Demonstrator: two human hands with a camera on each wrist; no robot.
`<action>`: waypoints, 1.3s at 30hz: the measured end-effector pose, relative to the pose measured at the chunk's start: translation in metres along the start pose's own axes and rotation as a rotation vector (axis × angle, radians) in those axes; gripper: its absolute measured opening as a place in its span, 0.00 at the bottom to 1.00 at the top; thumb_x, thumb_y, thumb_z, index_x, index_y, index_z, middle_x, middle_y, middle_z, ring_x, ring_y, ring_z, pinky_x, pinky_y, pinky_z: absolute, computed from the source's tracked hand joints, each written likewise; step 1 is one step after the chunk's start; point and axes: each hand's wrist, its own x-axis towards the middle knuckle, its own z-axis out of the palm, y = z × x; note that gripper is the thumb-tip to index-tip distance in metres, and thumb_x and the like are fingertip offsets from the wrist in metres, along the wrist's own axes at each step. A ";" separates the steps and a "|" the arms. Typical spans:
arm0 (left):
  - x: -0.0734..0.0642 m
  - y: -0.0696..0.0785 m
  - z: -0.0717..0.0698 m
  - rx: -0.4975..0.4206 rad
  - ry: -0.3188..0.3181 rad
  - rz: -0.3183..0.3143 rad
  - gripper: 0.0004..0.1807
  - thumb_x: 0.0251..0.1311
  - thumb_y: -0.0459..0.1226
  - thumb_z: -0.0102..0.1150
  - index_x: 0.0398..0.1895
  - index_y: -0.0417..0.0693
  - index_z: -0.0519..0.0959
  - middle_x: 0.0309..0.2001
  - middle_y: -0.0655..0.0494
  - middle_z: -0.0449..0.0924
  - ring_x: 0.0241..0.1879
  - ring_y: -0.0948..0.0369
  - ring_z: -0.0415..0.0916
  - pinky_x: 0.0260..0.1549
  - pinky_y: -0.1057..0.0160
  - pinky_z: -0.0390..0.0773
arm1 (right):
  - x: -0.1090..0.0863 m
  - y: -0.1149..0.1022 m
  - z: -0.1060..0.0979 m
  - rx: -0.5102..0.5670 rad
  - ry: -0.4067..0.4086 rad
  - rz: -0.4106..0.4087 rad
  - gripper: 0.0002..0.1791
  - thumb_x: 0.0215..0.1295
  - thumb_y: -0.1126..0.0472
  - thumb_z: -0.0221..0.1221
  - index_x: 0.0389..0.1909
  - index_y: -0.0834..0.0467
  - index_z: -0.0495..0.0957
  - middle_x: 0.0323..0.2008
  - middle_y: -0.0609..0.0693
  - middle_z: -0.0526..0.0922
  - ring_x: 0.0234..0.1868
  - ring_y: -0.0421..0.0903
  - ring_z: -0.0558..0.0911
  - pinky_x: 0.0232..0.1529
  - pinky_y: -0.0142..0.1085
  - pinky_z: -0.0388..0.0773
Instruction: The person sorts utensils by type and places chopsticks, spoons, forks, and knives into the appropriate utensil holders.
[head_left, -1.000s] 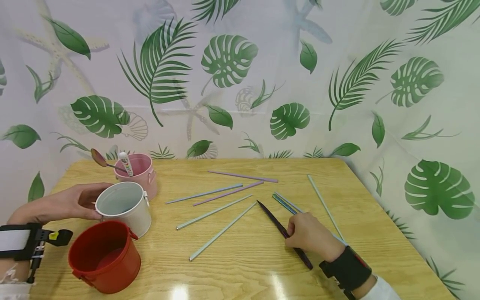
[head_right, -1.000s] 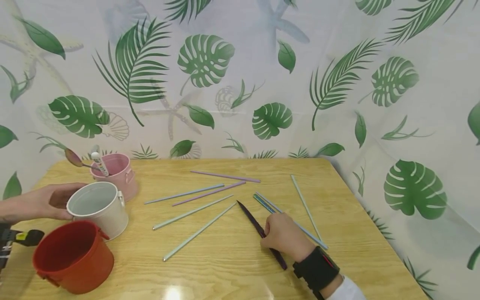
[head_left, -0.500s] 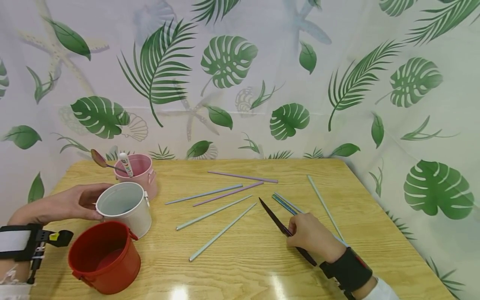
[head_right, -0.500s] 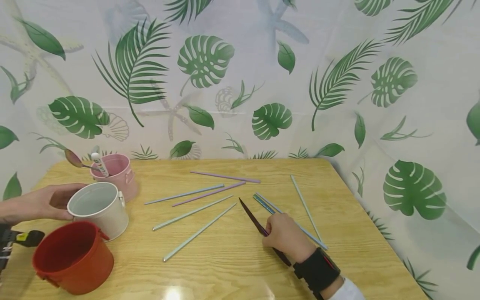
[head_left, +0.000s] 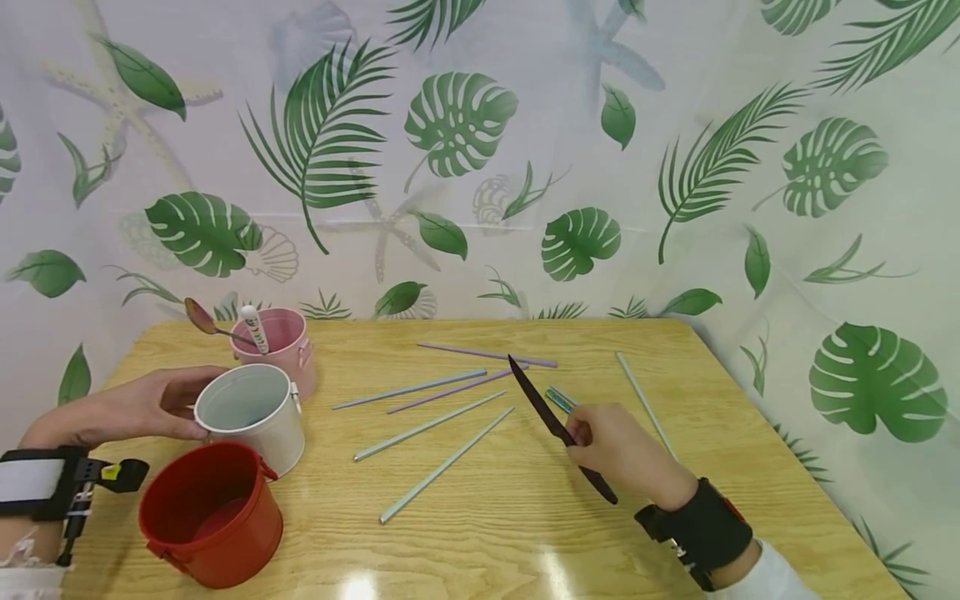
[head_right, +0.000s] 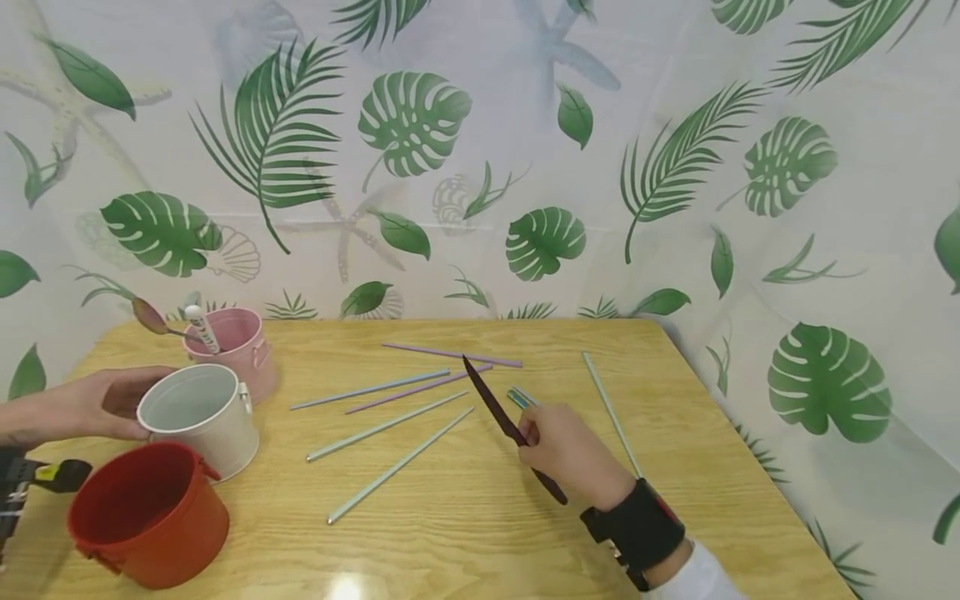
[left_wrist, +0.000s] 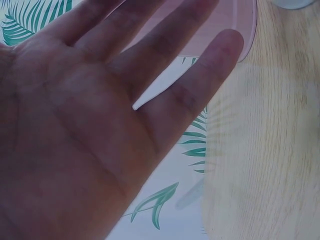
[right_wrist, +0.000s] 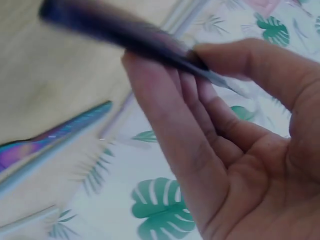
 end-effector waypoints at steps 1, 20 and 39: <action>0.000 0.000 0.000 -0.004 -0.003 0.004 0.42 0.64 0.30 0.66 0.77 0.31 0.56 0.66 0.67 0.74 0.59 0.70 0.77 0.50 0.64 0.83 | 0.001 -0.003 -0.003 0.005 0.012 -0.008 0.06 0.63 0.70 0.66 0.34 0.59 0.79 0.25 0.46 0.75 0.25 0.42 0.70 0.28 0.34 0.67; 0.001 -0.002 0.001 -0.012 -0.004 0.028 0.41 0.65 0.28 0.65 0.76 0.28 0.55 0.64 0.78 0.73 0.59 0.74 0.75 0.50 0.66 0.82 | 0.043 -0.077 -0.016 0.156 0.329 -0.227 0.07 0.65 0.68 0.68 0.41 0.55 0.83 0.32 0.43 0.84 0.35 0.40 0.82 0.39 0.40 0.80; 0.000 0.000 0.000 0.005 -0.002 0.003 0.42 0.64 0.30 0.66 0.77 0.33 0.56 0.65 0.71 0.74 0.60 0.70 0.76 0.50 0.63 0.83 | 0.077 -0.153 -0.008 0.498 0.446 -0.545 0.08 0.66 0.70 0.67 0.45 0.60 0.84 0.36 0.49 0.86 0.38 0.41 0.84 0.34 0.37 0.87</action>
